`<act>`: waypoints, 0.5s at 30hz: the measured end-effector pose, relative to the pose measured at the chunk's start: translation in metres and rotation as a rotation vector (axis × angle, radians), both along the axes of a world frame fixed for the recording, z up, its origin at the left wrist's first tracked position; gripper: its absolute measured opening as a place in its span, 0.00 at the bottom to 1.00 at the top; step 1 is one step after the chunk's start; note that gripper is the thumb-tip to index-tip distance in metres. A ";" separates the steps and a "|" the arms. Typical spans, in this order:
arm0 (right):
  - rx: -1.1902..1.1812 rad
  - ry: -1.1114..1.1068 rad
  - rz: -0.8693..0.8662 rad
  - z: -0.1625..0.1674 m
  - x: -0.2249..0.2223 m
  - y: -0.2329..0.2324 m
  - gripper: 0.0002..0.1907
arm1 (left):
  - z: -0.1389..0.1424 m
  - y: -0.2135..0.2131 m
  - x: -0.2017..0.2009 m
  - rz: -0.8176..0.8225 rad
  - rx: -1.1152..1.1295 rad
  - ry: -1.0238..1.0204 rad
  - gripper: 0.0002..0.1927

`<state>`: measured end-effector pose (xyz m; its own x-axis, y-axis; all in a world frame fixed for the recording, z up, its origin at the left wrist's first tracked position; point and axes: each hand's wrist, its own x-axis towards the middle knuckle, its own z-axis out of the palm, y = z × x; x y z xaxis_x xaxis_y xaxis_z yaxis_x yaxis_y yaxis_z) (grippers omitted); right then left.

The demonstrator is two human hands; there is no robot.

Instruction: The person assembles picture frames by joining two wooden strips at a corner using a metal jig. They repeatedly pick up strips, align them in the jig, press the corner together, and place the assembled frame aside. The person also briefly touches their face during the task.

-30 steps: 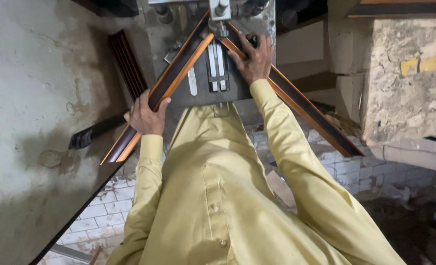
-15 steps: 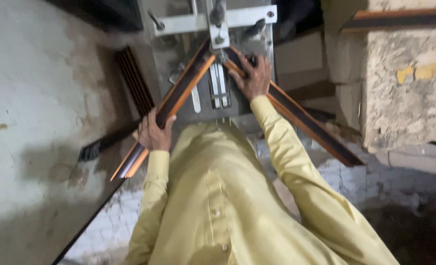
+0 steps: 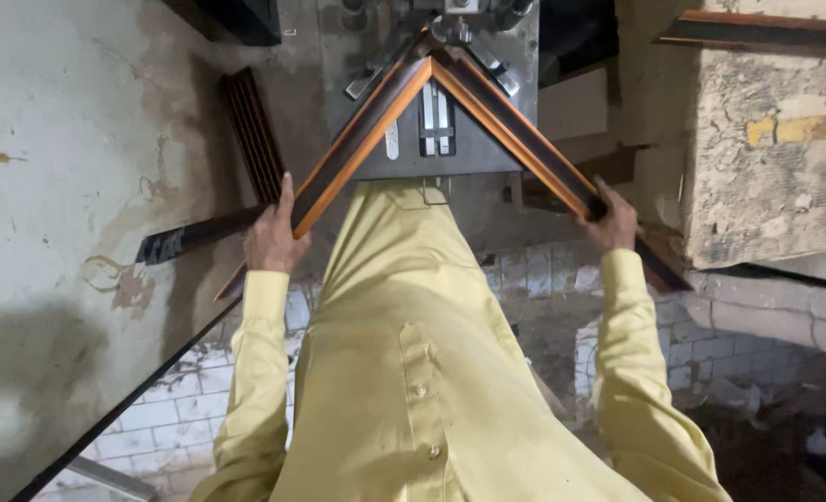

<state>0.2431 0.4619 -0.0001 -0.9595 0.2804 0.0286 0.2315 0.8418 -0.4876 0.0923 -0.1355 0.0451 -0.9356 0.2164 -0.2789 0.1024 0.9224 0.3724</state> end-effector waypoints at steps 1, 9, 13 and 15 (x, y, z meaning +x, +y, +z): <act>0.060 -0.035 -0.044 0.001 0.014 0.007 0.35 | -0.003 -0.004 0.011 -0.015 0.036 0.026 0.59; 0.322 0.146 0.006 0.088 0.023 -0.031 0.24 | -0.019 -0.032 0.092 0.247 0.151 0.011 0.54; 0.334 0.490 0.240 0.161 -0.054 -0.088 0.22 | 0.029 -0.024 0.082 0.484 0.214 0.136 0.56; 0.397 0.563 0.341 0.183 -0.094 -0.128 0.23 | 0.077 -0.012 0.069 0.520 0.292 0.411 0.53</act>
